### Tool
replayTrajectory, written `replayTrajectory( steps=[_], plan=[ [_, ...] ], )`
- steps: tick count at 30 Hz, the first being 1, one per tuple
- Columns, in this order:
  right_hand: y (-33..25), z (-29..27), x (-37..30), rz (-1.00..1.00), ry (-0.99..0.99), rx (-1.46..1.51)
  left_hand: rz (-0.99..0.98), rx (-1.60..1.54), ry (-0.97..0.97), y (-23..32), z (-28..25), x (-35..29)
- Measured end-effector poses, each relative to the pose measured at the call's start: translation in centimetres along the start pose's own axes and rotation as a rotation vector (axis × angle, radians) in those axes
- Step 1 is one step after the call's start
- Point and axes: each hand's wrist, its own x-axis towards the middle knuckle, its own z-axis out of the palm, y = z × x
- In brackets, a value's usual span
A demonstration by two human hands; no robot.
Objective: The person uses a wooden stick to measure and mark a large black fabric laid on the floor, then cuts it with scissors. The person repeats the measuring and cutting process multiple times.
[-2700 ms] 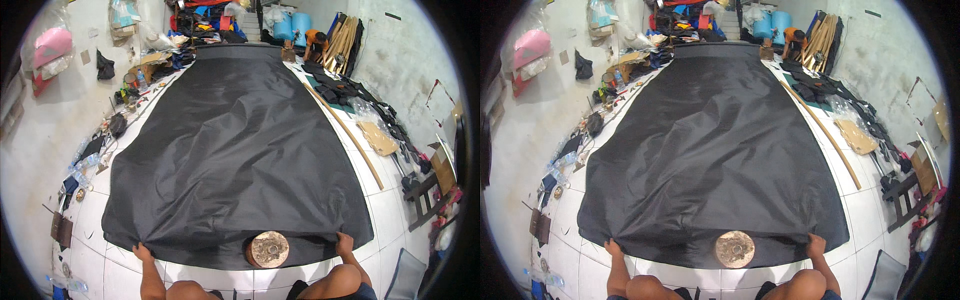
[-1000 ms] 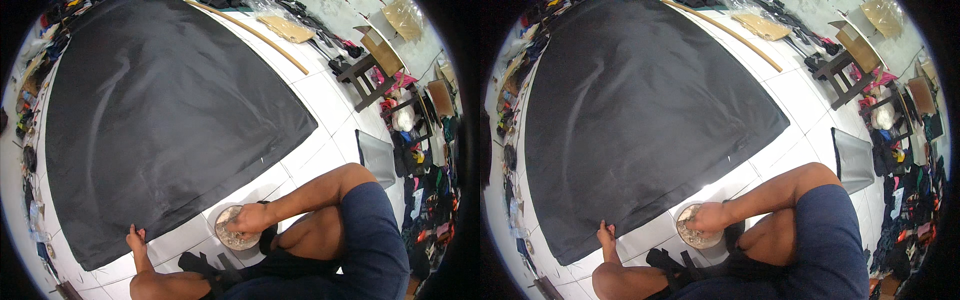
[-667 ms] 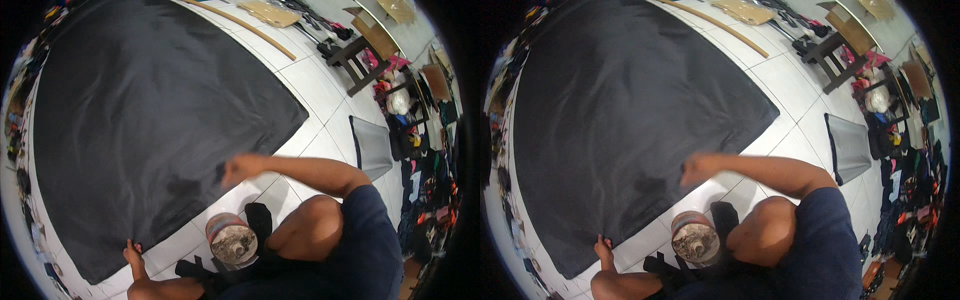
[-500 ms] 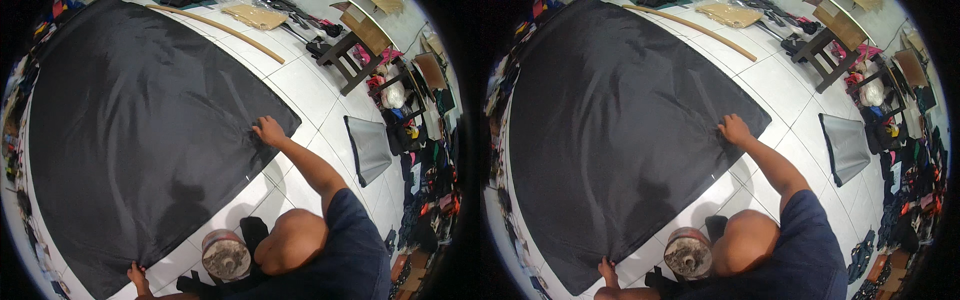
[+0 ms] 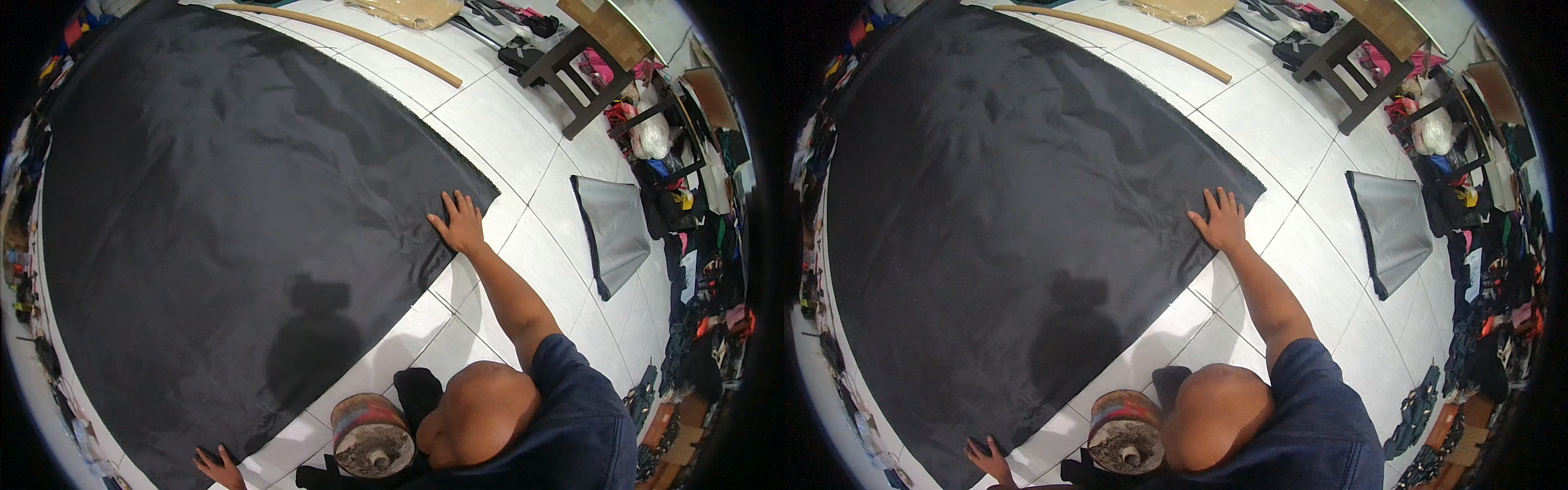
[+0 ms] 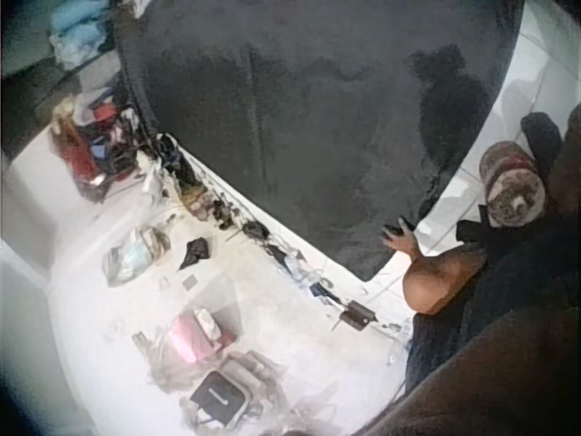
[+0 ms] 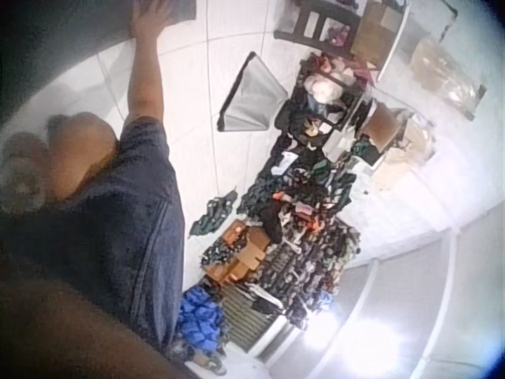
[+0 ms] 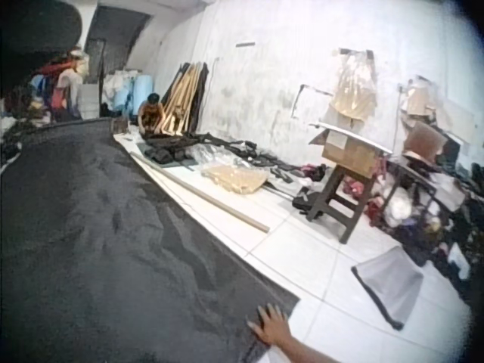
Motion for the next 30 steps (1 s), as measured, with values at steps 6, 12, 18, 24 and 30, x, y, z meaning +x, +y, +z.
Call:
replayTrajectory(
  steps=[6,12,18,24,30],
  plan=[
    [0.1,-0.4,0.5,0.015,-0.003,0.004,-0.121,-0.12,-0.167,-1.5,0.9,1.1],
    [0.7,0.2,1.3,-0.059,0.057,0.013,-0.041,-0.079,0.031,-1.1,1.6,0.0],
    [0.6,-0.7,1.7,-0.169,-0.024,0.027,-0.151,-0.309,-0.163,-0.1,-0.7,0.5],
    [-7.5,-1.9,-3.6,-0.445,0.078,-0.095,-0.131,-0.124,-0.073,0.1,-1.5,0.6],
    [-13.1,0.7,-11.0,-0.549,-0.189,-0.229,-0.118,-0.093,-0.153,1.2,0.2,0.6]
  ],
)
